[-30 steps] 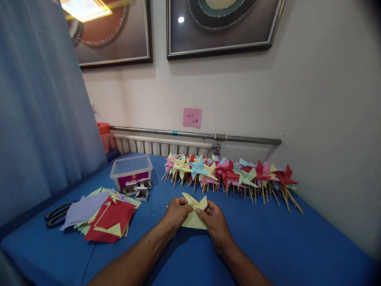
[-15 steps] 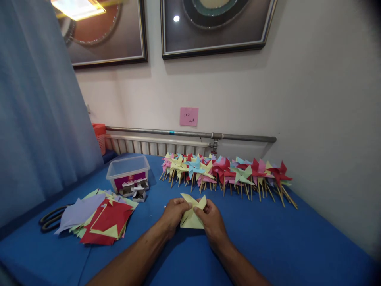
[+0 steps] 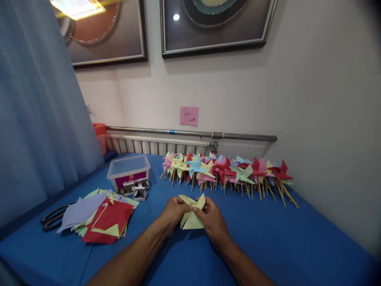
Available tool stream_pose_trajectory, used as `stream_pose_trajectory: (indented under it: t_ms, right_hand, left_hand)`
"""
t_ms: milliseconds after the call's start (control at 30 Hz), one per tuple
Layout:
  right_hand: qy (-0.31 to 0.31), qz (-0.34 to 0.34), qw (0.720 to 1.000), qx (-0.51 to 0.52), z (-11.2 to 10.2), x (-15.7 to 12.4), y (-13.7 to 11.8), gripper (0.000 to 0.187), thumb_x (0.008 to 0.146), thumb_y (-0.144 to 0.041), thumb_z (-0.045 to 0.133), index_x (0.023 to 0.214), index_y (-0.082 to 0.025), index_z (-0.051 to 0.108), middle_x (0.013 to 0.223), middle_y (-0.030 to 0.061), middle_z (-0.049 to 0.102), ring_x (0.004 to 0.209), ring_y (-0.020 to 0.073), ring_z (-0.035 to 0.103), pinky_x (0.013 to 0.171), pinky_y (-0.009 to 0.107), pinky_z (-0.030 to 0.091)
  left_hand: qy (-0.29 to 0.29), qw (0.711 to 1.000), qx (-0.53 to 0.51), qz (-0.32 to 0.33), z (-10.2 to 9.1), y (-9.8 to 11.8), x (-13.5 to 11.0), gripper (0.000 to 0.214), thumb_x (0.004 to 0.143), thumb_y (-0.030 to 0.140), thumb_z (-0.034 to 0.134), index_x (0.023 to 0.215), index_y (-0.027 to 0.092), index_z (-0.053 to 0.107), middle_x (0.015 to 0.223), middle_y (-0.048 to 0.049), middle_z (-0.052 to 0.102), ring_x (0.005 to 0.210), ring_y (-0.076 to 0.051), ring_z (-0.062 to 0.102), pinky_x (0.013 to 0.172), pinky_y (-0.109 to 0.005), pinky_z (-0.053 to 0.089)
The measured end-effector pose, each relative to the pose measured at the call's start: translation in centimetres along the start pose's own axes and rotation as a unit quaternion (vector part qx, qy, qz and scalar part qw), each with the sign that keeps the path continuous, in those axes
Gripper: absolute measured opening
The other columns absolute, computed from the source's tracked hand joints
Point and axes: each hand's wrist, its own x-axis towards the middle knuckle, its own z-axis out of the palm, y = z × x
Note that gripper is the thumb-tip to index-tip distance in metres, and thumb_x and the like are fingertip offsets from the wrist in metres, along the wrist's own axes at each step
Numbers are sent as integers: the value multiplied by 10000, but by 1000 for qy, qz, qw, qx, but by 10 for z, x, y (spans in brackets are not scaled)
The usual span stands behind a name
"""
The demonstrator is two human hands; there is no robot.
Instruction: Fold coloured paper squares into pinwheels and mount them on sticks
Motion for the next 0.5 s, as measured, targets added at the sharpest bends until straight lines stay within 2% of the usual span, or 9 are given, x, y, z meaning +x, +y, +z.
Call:
stream_pose_trajectory:
  t_ms: [100,200,267,333,400,500]
  right_hand:
    - [-8,-2,1000,6,0,2,2,434,619,-429,847,916,-225,605,734,7,737,641,215,678,569,303,513]
    - [-12,-13,1000,6,-1,1,1,437,661,-445,820,974,-219,616,813,46,753,701,240,701,625,345,551]
    - [11,-35,999,-26,-2,-2,-1,451,695,-424,792,1057,-219,618,894,64,749,767,247,705,691,373,570]
    - [38,-81,991,-101,-3,-9,-5,420,735,-379,752,1107,-234,621,1000,76,737,878,257,701,795,403,572]
    - [19,-155,967,-201,-4,-16,-8,334,788,-312,695,1112,-251,639,1130,91,711,1048,280,676,945,453,535]
    - [-30,-266,908,-321,-1,-25,-8,290,797,-229,674,1084,-263,673,1286,111,647,1226,318,594,1069,520,457]
  left_hand:
    - [3,1000,-7,0,0,-2,2,177,536,203,798,614,127,658,579,-52,673,505,-150,573,522,-265,442]
    - [43,999,-16,0,-1,-5,7,196,556,196,800,597,146,616,546,-37,648,480,-148,562,507,-263,436]
    - [70,997,-31,2,-3,-5,10,210,566,199,806,614,149,608,549,-37,651,475,-150,567,509,-265,444]
    - [94,994,-52,6,-5,-4,13,205,574,197,801,638,146,613,557,-37,657,474,-152,573,514,-267,454]
    - [113,991,-75,14,-8,-1,15,201,578,193,792,660,144,615,552,-30,649,480,-154,579,519,-267,459]
    - [124,987,-100,21,-9,2,14,223,580,194,794,661,156,590,540,-8,624,477,-145,568,511,-256,446]
